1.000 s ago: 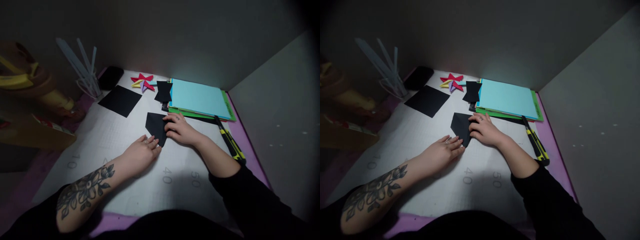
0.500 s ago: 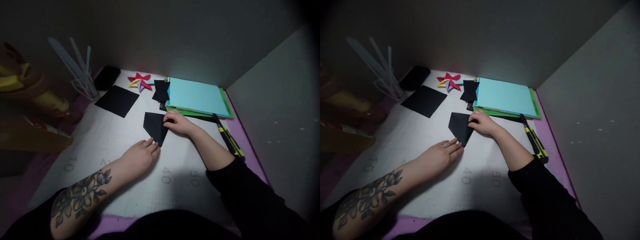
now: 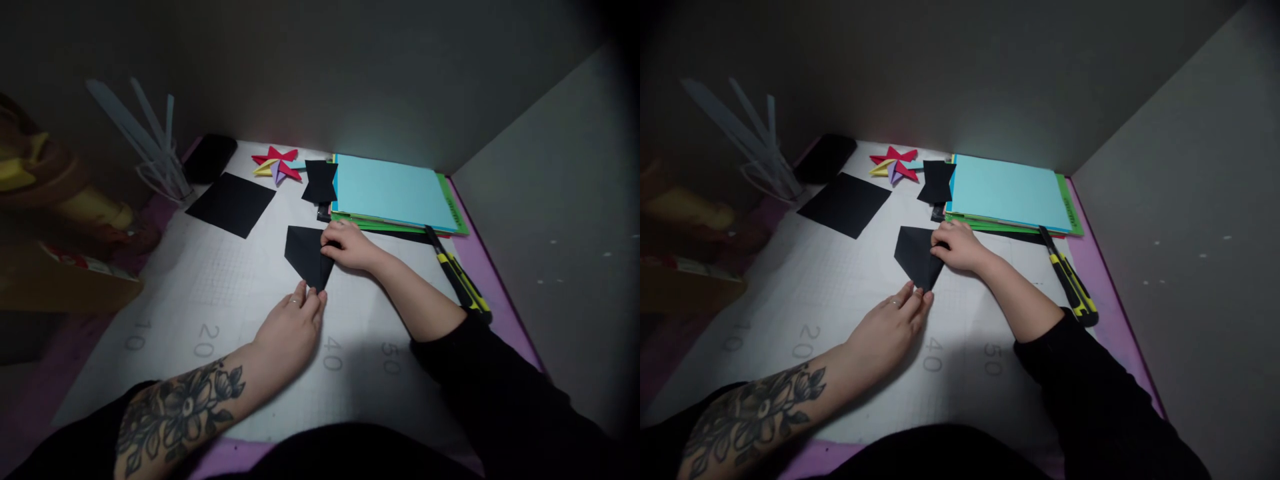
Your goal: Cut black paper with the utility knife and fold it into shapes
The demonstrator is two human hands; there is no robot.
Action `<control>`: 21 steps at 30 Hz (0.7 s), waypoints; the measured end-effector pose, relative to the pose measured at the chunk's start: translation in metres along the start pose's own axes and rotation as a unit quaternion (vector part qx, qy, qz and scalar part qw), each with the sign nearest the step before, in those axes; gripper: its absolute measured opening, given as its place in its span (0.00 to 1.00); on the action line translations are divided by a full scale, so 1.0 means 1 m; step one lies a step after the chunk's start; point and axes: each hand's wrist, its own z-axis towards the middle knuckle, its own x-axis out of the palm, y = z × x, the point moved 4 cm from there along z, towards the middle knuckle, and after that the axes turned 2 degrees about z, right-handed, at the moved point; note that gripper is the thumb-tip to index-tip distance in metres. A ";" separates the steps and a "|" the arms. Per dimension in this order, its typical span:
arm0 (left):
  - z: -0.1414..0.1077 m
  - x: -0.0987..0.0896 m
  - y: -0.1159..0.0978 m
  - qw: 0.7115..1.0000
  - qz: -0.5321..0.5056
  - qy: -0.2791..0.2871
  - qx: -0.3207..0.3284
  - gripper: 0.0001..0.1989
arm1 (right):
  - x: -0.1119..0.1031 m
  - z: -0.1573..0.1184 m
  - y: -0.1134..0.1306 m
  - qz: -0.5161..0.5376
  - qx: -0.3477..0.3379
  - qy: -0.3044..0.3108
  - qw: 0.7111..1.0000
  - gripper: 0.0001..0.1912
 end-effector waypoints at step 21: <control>0.002 -0.001 -0.003 1.000 0.011 0.013 -0.004 0.25 | 0.000 0.000 0.009 -0.020 0.024 -0.012 0.999 0.04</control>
